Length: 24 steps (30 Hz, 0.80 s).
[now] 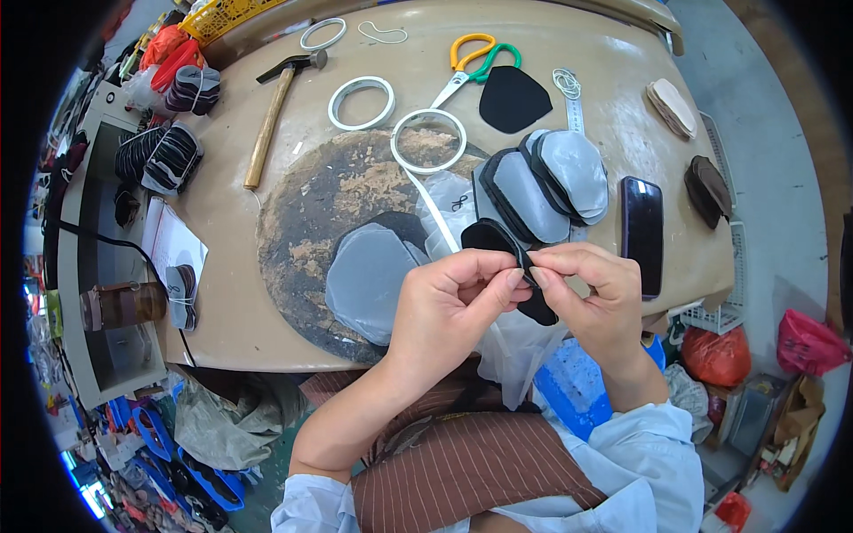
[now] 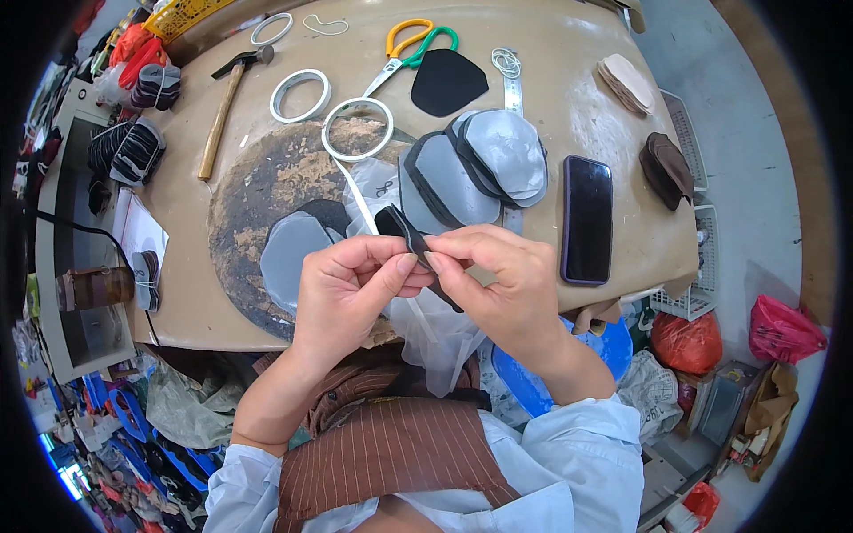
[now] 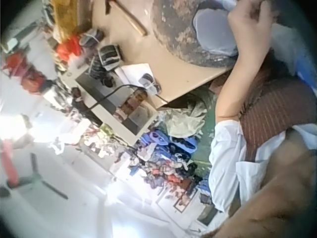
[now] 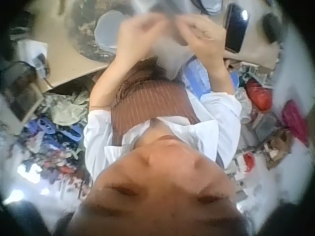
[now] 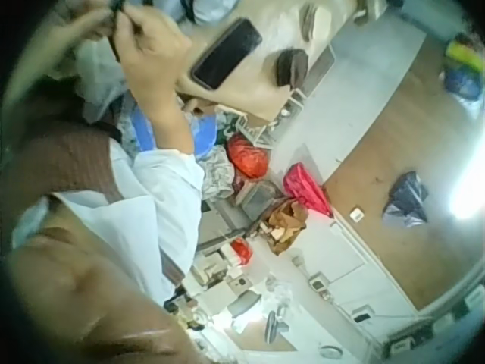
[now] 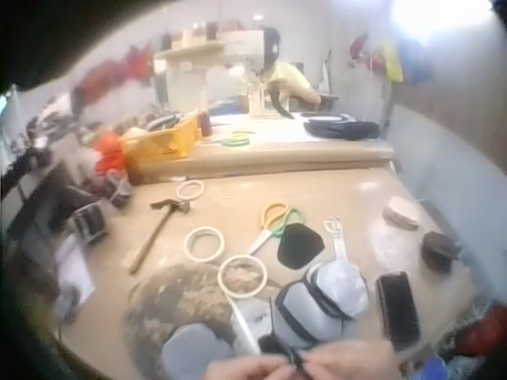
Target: The person assembles shoe components at a workbench in a factory. They pick up black and grey insole-like parts, align them, and secure them together using white adhesive tape. The person handles the parts one by one, wrapping the tape around the edges to bind them, and stacks the finished units on the table.
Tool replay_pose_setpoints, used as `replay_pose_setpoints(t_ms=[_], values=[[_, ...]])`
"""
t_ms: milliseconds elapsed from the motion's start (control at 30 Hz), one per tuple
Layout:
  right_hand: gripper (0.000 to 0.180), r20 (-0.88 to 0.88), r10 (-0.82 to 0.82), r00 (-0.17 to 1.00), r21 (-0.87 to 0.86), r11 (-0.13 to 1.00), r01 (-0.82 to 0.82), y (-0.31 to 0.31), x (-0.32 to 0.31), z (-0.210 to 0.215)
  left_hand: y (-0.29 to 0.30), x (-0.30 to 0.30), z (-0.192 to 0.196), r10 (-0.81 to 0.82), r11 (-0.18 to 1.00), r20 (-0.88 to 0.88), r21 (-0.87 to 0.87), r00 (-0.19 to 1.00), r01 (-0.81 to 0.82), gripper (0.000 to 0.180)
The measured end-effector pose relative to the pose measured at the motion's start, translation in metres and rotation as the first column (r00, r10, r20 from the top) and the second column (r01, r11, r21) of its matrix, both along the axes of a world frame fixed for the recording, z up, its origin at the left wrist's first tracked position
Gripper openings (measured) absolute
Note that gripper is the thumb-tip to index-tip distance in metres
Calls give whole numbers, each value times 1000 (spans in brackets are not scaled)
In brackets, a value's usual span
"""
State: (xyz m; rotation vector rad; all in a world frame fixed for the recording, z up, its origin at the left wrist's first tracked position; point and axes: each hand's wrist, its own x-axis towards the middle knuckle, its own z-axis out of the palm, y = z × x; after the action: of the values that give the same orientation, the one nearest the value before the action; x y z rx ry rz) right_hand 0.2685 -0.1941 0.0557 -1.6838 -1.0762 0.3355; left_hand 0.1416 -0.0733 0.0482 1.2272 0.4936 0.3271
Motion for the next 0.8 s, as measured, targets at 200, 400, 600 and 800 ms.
replay_pose_setpoints(t_ms=[200,400,600,800], values=[[13,-117,9,993,9,1000,-8,-2,-1,1,2,-1,1,-40,998,18,-50,999,41,15],[16,-14,32,999,27,999,-31,-5,1,-1,2,-1,3,-55,997,22,-55,998,56,15],[16,13,36,999,27,999,-37,-5,0,-1,4,-1,1,-73,995,5,-66,997,73,15],[16,27,35,999,43,998,-36,-7,0,-2,6,-2,2,-100,993,10,-55,995,101,15]])
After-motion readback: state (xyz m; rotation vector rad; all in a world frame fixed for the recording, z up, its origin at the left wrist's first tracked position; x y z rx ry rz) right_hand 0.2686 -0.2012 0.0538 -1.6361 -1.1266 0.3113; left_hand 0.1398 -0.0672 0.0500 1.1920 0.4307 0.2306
